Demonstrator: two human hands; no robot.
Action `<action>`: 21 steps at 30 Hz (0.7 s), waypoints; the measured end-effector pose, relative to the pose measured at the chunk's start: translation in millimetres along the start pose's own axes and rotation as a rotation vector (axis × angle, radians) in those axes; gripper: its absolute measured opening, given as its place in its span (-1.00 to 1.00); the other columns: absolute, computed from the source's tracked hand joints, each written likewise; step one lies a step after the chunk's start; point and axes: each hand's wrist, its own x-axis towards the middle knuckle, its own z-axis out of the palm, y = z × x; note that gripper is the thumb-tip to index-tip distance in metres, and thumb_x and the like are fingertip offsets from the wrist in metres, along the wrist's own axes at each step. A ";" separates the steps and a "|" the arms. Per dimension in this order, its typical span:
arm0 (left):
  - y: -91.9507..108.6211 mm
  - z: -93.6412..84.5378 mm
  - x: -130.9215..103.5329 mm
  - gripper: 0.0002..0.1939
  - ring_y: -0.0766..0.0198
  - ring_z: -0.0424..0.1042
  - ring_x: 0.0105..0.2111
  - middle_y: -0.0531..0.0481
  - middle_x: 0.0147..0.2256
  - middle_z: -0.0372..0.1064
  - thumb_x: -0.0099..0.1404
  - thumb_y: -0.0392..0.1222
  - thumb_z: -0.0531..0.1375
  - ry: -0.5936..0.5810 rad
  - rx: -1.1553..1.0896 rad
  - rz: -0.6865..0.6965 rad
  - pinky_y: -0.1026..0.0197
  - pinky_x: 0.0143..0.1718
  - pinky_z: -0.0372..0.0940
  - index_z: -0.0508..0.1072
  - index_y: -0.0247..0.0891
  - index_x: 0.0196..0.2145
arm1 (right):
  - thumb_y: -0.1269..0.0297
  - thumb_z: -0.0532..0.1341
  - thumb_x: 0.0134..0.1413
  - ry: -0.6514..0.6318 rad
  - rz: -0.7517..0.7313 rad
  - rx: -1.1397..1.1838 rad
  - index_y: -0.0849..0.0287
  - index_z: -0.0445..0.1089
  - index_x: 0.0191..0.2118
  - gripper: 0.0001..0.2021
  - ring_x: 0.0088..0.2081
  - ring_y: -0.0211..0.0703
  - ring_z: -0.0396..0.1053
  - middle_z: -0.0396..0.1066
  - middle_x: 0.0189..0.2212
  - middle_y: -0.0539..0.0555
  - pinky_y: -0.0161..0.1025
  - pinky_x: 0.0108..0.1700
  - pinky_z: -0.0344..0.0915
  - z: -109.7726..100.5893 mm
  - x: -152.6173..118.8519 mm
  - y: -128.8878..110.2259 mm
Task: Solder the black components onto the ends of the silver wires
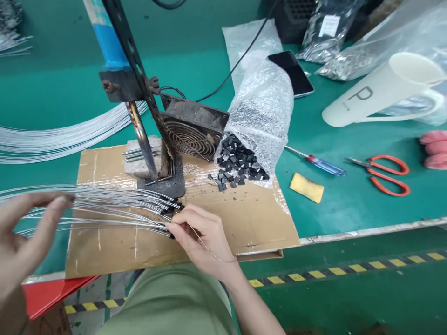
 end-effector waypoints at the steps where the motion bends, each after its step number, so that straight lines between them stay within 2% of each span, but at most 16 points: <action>1: 21.3 7.3 -6.9 -0.77 0.21 0.52 -0.34 0.08 -0.29 0.64 0.21 -0.37 0.39 -0.046 -0.040 0.095 0.19 -0.25 0.33 0.64 -0.14 -0.17 | 0.41 0.32 0.32 -0.011 0.013 -0.002 0.13 0.48 -0.36 -0.83 -0.46 -0.31 0.26 0.37 -0.47 -0.06 -0.32 -0.45 0.14 0.4 -0.1 -0.7; 2: 41.2 14.4 -12.9 -0.70 0.17 0.57 -0.25 0.04 -0.21 0.65 0.24 -0.42 0.35 -0.100 -0.161 0.215 0.16 -0.15 0.40 0.61 -0.14 -0.10 | 0.41 0.32 0.33 -0.016 0.022 -0.004 0.13 0.47 -0.36 -0.82 -0.46 -0.31 0.25 0.37 -0.47 -0.06 -0.32 -0.44 0.14 0.8 -0.3 -1.3; 3: 58.6 21.3 -17.5 -0.62 0.16 0.57 -0.18 0.00 -0.14 0.64 0.27 -0.48 0.30 -0.165 -0.234 0.274 0.13 -0.07 0.41 0.57 -0.14 -0.01 | 0.41 0.32 0.33 -0.019 0.028 -0.006 0.13 0.47 -0.36 -0.82 -0.46 -0.31 0.25 0.37 -0.47 -0.07 -0.32 -0.44 0.14 1.1 -0.5 -1.7; 5: 83.9 34.2 -21.9 -0.55 0.19 0.54 -0.06 -0.10 -0.02 0.58 0.36 -0.51 0.21 -0.310 -0.338 0.276 0.14 0.02 0.39 0.47 -0.20 0.13 | 0.42 0.31 0.33 -0.017 0.023 -0.007 0.12 0.47 -0.35 -0.83 -0.45 -0.31 0.26 0.37 -0.47 -0.07 -0.32 -0.42 0.15 1.3 -0.8 -2.4; 7: 96.7 45.0 -21.6 -0.60 0.24 0.52 -0.05 -0.08 -0.03 0.57 0.43 -0.48 0.16 -0.410 -0.404 0.223 0.18 0.03 0.37 0.43 -0.20 0.15 | 0.43 0.31 0.33 -0.012 0.009 -0.002 0.12 0.47 -0.33 -0.84 -0.44 -0.31 0.27 0.37 -0.46 -0.07 -0.33 -0.41 0.16 1.0 -0.5 -3.3; 12: 99.6 58.5 -15.8 -0.86 0.29 0.42 -0.37 0.09 -0.37 0.50 0.51 -0.28 0.15 -0.594 -0.484 -0.012 0.23 -0.29 0.30 0.52 -0.15 -0.11 | 0.38 0.32 0.33 0.009 0.023 0.004 0.14 0.47 -0.35 -0.83 -0.47 -0.31 0.22 0.34 -0.47 -0.08 -0.32 -0.45 0.13 0.2 2.5 -5.8; 15: 98.6 60.3 -12.9 -0.82 0.28 0.37 -0.44 0.08 -0.44 0.46 0.52 -0.15 0.17 -0.666 -0.566 -0.173 0.23 -0.37 0.24 0.55 -0.17 -0.23 | 0.34 0.32 0.35 0.011 0.042 0.011 0.13 0.47 -0.36 -0.82 -0.47 -0.29 0.24 0.34 -0.48 -0.07 -0.30 -0.43 0.17 0.0 3.5 -5.7; 19: 99.2 62.6 -10.8 -0.78 0.30 0.33 -0.48 0.05 -0.46 0.45 0.48 -0.09 0.21 -0.667 -0.684 -0.346 0.24 -0.47 0.16 0.55 -0.20 -0.31 | 0.24 0.23 0.44 0.024 0.083 0.092 0.12 0.55 -0.28 -0.77 -0.44 -0.26 0.33 0.38 -0.44 -0.03 -0.27 -0.37 0.26 -0.3 1.7 -3.1; 21: 99.9 63.1 -10.1 -0.80 0.32 0.28 -0.51 0.05 -0.48 0.44 0.45 -0.11 0.24 -0.642 -0.711 -0.389 0.25 -0.50 0.11 0.55 -0.22 -0.33 | 0.07 0.06 0.53 0.069 0.117 0.189 0.12 0.61 -0.21 -0.57 -0.43 -0.22 0.37 0.41 -0.40 0.03 -0.23 -0.37 0.30 0.3 0.1 -1.4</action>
